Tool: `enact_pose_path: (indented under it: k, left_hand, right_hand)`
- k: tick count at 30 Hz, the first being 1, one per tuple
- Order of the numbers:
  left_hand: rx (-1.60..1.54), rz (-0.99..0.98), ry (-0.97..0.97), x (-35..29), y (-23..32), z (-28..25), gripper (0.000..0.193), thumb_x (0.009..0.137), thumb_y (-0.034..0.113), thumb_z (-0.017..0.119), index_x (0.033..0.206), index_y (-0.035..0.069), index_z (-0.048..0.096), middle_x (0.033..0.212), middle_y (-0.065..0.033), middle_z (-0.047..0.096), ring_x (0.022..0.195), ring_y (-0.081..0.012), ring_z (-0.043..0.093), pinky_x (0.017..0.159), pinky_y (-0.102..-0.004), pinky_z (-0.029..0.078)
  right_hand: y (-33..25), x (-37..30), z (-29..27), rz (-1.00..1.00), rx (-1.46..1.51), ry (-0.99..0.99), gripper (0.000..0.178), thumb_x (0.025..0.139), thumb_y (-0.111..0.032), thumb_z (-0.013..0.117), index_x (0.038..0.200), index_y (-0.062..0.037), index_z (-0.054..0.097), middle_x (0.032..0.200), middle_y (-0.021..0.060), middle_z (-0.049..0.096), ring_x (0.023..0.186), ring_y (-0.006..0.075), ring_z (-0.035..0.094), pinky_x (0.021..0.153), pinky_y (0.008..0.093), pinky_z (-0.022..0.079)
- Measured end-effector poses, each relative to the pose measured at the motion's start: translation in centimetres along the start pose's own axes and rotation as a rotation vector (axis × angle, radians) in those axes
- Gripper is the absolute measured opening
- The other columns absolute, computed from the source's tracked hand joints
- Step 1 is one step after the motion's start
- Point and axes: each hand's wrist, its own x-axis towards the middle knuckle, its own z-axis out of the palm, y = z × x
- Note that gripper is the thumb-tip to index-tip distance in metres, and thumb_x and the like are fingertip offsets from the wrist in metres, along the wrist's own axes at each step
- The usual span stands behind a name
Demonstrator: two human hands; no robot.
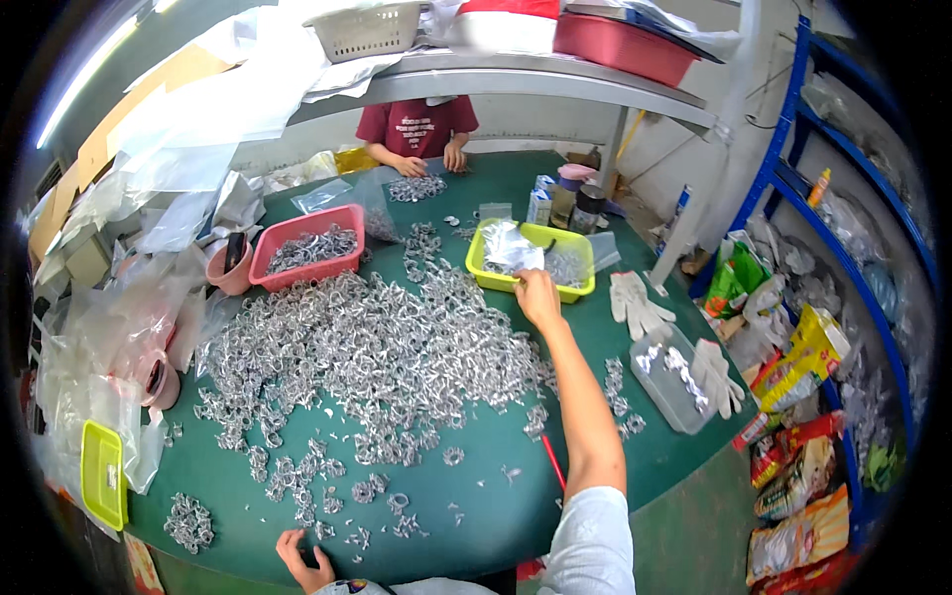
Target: The person sorts small metal components by hand on a workbench, picks up a red marker to write on a white card, and places organized groups of parts into different containers.
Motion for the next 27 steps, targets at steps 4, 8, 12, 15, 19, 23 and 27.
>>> enact_pose_path:
  k: [4, 8, 12, 15, 19, 23, 27]
  left_hand:
    - [0.042, 0.015, 0.067, -0.2, 0.2, 0.2, 0.035, 0.071, 0.010, 0.062, 0.105, 0.002, 0.059, 0.106, -0.0209, 0.054, 0.101, -0.0376, 0.049, 0.090, -0.0448, 0.038]
    - [0.069, -0.062, 0.052, 0.3, 2.0, -0.1, 0.035, 0.073, 0.009, 0.061, 0.106, 0.001, 0.058, 0.107, -0.0205, 0.054, 0.101, -0.0371, 0.049, 0.089, -0.0445, 0.038]
    - [0.076, -0.085, 0.002, 0.7, 2.6, -0.2, 0.036, 0.073, 0.008, 0.061, 0.108, 0.000, 0.056, 0.108, -0.0212, 0.052, 0.100, -0.0376, 0.049, 0.089, -0.0448, 0.038]
    - [0.092, -0.091, -0.015, 0.6, 2.5, -0.2, 0.037, 0.073, 0.008, 0.060, 0.108, -0.001, 0.055, 0.108, -0.0223, 0.051, 0.100, -0.0380, 0.048, 0.089, -0.0449, 0.037]
    - [0.099, -0.070, -0.020, -0.5, 0.5, 0.2, 0.033, 0.076, 0.007, 0.059, 0.108, 0.000, 0.055, 0.108, -0.0231, 0.049, 0.099, -0.0390, 0.047, 0.088, -0.0455, 0.037]
    - [0.099, -0.078, -0.025, 0.3, 1.4, 0.2, 0.031, 0.078, 0.008, 0.059, 0.107, 0.000, 0.054, 0.108, -0.0234, 0.049, 0.099, -0.0399, 0.047, 0.088, -0.0464, 0.037]
    - [0.112, -0.079, -0.029, 0.5, 1.6, 0.0, 0.032, 0.077, 0.007, 0.059, 0.108, 0.000, 0.054, 0.108, -0.0234, 0.049, 0.100, -0.0400, 0.047, 0.088, -0.0465, 0.037]
  right_hand:
    - [1.6, 6.1, 3.7, -0.058, -0.113, -0.054, 0.022, 0.069, -0.008, 0.068, 0.091, -0.0106, 0.069, 0.095, 0.0139, 0.061, 0.095, 0.0323, 0.055, 0.086, 0.0402, 0.043]
    - [1.5, 9.2, 6.7, -0.106, -0.351, -0.246, 0.027, 0.064, -0.019, 0.074, 0.091, -0.0201, 0.071, 0.103, 0.0079, 0.056, 0.104, 0.0273, 0.048, 0.090, 0.0391, 0.040]
    - [2.6, 10.2, 8.0, -0.202, -0.714, -0.347, 0.029, 0.064, -0.031, 0.074, 0.087, -0.0132, 0.071, 0.109, 0.0080, 0.055, 0.110, 0.0264, 0.045, 0.092, 0.0401, 0.036]
    - [3.2, 11.0, 7.5, -0.213, -0.816, -0.353, 0.028, 0.066, -0.030, 0.072, 0.087, -0.0120, 0.071, 0.110, 0.0082, 0.056, 0.109, 0.0253, 0.046, 0.091, 0.0385, 0.036]
    - [4.7, 11.5, 6.8, -0.253, -0.627, -0.228, 0.017, 0.073, -0.023, 0.063, 0.081, -0.0090, 0.071, 0.102, 0.0109, 0.058, 0.105, 0.0255, 0.049, 0.087, 0.0384, 0.038]
    - [5.5, 11.7, 6.7, -0.185, -0.547, -0.238, 0.010, 0.074, -0.015, 0.061, 0.075, -0.0114, 0.069, 0.096, 0.0104, 0.060, 0.100, 0.0274, 0.052, 0.087, 0.0396, 0.039]
    - [3.5, 10.2, 6.7, -0.269, -0.373, -0.233, 0.007, 0.071, -0.016, 0.066, 0.075, -0.0112, 0.069, 0.096, 0.0089, 0.060, 0.102, 0.0261, 0.051, 0.089, 0.0402, 0.037]
